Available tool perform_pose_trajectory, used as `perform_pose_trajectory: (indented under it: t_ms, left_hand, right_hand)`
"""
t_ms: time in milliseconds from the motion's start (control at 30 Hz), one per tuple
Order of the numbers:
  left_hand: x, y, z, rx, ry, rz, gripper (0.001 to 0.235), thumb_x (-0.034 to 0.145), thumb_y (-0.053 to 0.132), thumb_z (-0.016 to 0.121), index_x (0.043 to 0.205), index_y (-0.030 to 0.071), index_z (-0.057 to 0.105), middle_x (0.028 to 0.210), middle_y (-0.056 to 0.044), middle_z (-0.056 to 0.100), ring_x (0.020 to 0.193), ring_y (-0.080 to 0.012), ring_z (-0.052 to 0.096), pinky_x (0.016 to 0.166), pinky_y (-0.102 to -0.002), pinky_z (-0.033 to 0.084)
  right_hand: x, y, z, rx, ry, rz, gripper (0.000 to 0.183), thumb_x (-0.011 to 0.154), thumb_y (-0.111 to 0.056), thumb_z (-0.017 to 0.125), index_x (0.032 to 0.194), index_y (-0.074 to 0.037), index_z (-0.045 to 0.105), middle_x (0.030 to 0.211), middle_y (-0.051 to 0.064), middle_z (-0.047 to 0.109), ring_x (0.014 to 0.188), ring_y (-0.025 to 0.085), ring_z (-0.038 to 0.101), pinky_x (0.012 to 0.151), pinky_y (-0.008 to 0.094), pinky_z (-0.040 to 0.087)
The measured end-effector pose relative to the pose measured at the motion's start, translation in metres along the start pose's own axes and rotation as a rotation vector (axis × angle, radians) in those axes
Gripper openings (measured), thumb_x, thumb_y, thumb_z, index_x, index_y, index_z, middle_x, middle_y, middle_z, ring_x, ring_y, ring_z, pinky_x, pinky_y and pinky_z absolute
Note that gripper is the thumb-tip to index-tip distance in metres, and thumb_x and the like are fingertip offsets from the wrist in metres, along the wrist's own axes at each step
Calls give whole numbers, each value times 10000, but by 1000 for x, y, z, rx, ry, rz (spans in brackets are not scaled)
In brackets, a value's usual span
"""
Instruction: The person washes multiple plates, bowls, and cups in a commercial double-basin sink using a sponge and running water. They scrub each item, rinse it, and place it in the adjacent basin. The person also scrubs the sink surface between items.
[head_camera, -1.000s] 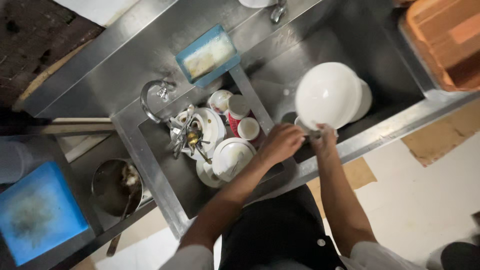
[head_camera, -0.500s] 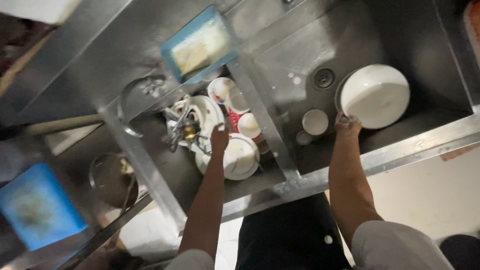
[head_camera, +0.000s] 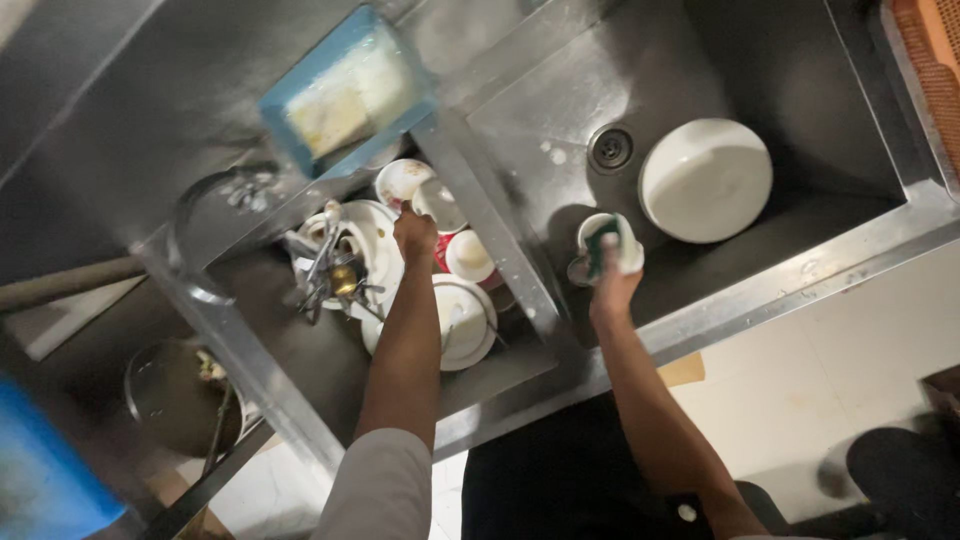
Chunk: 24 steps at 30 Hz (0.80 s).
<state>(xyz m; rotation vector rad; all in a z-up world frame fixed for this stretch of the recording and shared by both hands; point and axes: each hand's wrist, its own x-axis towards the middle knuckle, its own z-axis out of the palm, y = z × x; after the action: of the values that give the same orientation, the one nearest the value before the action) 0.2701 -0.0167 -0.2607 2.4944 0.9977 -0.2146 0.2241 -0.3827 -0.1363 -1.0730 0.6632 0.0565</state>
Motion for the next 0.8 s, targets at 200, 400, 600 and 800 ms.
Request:
perform_pose_trajectory:
  t_ms: [200,400,600,800]
  left_hand:
    - [-26,-27,-52,163,-1073,176,232,714,171,809,839,-18,756,654,-149,693,553,-254,634,494,-416,496]
    - [-143,-66,-115,-517,-773,-79,309,772,239,774,988,28,708,803,-131,678,674,-240,636,584,-413,503]
    - [-215,-93,-141,-1131,-654,-204,393,831,307,738,1137,74,660,952,-113,663,796,-225,637,673,-410,511]
    - [-227,-81,-163,-1717,-475,-55,481,889,376,703,1286,120,611,1100,-94,647,918,-211,639,762,-407,519]
  right_hand:
    - [-80,23,70,-1315,-830,-798,272,923,-226,733,1139,-66,691,981,151,723,889,304,715,810,426,581]
    - [-101,113,104,-1309,-1217,-541,558,721,-161,814,1239,-13,669,1086,223,708,983,387,685,833,499,565]
    - [-145,118,116,-657,-1014,188,528,683,-194,864,1151,-22,691,1006,143,749,922,339,711,793,487,592]
    - [-190,104,173,-571,-668,349,487,857,-358,619,1260,-87,648,1104,122,728,981,319,709,725,554,567]
